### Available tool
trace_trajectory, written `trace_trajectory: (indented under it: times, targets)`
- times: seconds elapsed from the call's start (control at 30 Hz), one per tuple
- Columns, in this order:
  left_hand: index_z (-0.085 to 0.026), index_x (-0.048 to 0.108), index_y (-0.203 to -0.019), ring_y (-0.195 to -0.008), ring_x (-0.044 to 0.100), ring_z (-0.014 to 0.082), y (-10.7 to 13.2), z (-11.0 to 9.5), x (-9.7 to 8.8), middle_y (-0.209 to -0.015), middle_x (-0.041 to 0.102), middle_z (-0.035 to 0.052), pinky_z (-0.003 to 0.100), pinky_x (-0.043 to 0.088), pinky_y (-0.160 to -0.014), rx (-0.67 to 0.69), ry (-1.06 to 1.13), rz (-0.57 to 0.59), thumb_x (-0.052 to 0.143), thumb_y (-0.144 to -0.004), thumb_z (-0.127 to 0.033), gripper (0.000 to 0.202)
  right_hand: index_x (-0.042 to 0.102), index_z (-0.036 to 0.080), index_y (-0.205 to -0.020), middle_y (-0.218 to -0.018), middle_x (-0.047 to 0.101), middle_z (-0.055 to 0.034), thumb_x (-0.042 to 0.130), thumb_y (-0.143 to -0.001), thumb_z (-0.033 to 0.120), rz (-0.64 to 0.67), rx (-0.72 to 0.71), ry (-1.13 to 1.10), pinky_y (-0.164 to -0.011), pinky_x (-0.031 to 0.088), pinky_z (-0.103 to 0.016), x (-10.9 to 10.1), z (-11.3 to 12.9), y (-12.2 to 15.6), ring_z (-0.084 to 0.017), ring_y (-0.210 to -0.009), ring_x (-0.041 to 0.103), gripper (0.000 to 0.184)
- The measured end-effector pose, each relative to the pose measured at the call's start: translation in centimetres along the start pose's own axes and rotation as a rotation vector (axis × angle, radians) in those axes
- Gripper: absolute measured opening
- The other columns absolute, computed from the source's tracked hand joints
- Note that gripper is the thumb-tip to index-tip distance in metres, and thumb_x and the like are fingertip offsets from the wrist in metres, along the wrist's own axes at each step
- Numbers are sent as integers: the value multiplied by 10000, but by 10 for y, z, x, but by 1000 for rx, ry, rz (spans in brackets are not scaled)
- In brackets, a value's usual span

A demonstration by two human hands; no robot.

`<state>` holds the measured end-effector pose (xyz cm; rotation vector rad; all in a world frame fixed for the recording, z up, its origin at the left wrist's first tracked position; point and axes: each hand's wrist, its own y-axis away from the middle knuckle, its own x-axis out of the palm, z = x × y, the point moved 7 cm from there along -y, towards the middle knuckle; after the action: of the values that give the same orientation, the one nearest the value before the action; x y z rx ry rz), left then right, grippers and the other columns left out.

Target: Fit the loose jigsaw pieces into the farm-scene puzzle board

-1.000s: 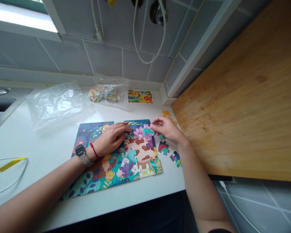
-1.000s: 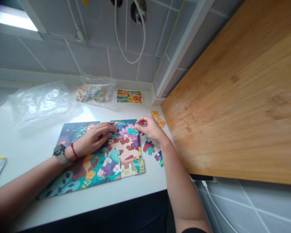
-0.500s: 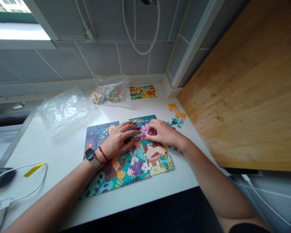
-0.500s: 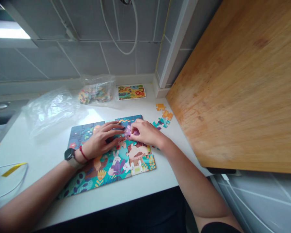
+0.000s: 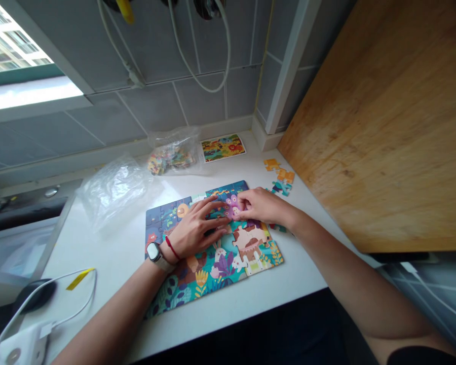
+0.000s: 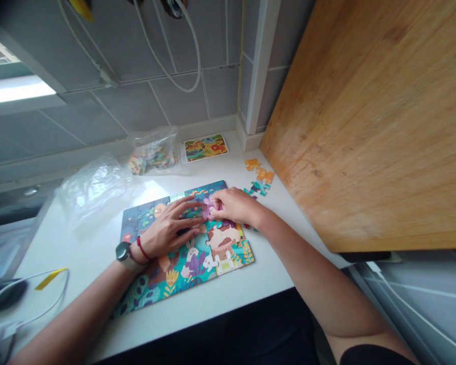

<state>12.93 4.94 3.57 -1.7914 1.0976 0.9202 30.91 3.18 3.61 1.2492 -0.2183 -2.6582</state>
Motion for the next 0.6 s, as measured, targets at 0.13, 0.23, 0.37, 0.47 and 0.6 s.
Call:
trace_trajectory:
  times: [0.13, 0.23, 0.37, 0.47, 0.6]
  targets:
    - [-327, 671, -1410, -1536, 375, 381, -1, -1, 2, -1578, 515, 105, 640, 437, -1185, -19, -29, 36, 568, -1065, -399, 367, 647, 226, -719, -682, 681, 33, 881, -769, 294, -3, -5, 46, -588, 305, -256, -1, -1, 1, -152, -631, 584, 249]
    - [-336, 677, -1405, -1553, 340, 394, -1, 0, 3, -1598, 497, 96, 654, 427, -1186, -22, -34, 62, 559, -1069, -401, 362, 655, 219, -727, -689, 680, 27, 859, -791, 278, -41, -32, 12, -600, 325, -255, -4, 1, 1, -148, -637, 580, 222]
    - [-330, 676, -1401, -1549, 349, 387, -1, 2, 3, -1597, 506, 88, 645, 414, -1196, -44, -11, 67, 565, -1066, -404, 362, 667, 207, -767, -663, 646, 25, 754, -906, 372, -317, -40, -138, -633, 384, -258, -28, -4, 1, -141, -624, 565, 233]
    - [-289, 651, -1416, -1509, 428, 339, 1, 5, 0, -1522, 585, 100, 597, 420, -1204, -81, 84, 22, 478, -1098, -391, 376, 698, 202, -818, -724, 674, -1, 692, -946, 407, -527, 17, -104, -673, 435, -272, -54, -25, 7, -163, -681, 606, 242]
    - [-224, 573, -1453, -1281, 643, 269, 11, 18, -19, -1286, 724, 122, 519, 480, -1142, -228, 334, -302, 278, -1141, -426, 475, 768, 200, -1081, -1096, 725, -111, 773, -875, 386, -565, 206, 191, -917, 499, -360, -78, -67, 15, -274, -1001, 683, 278]
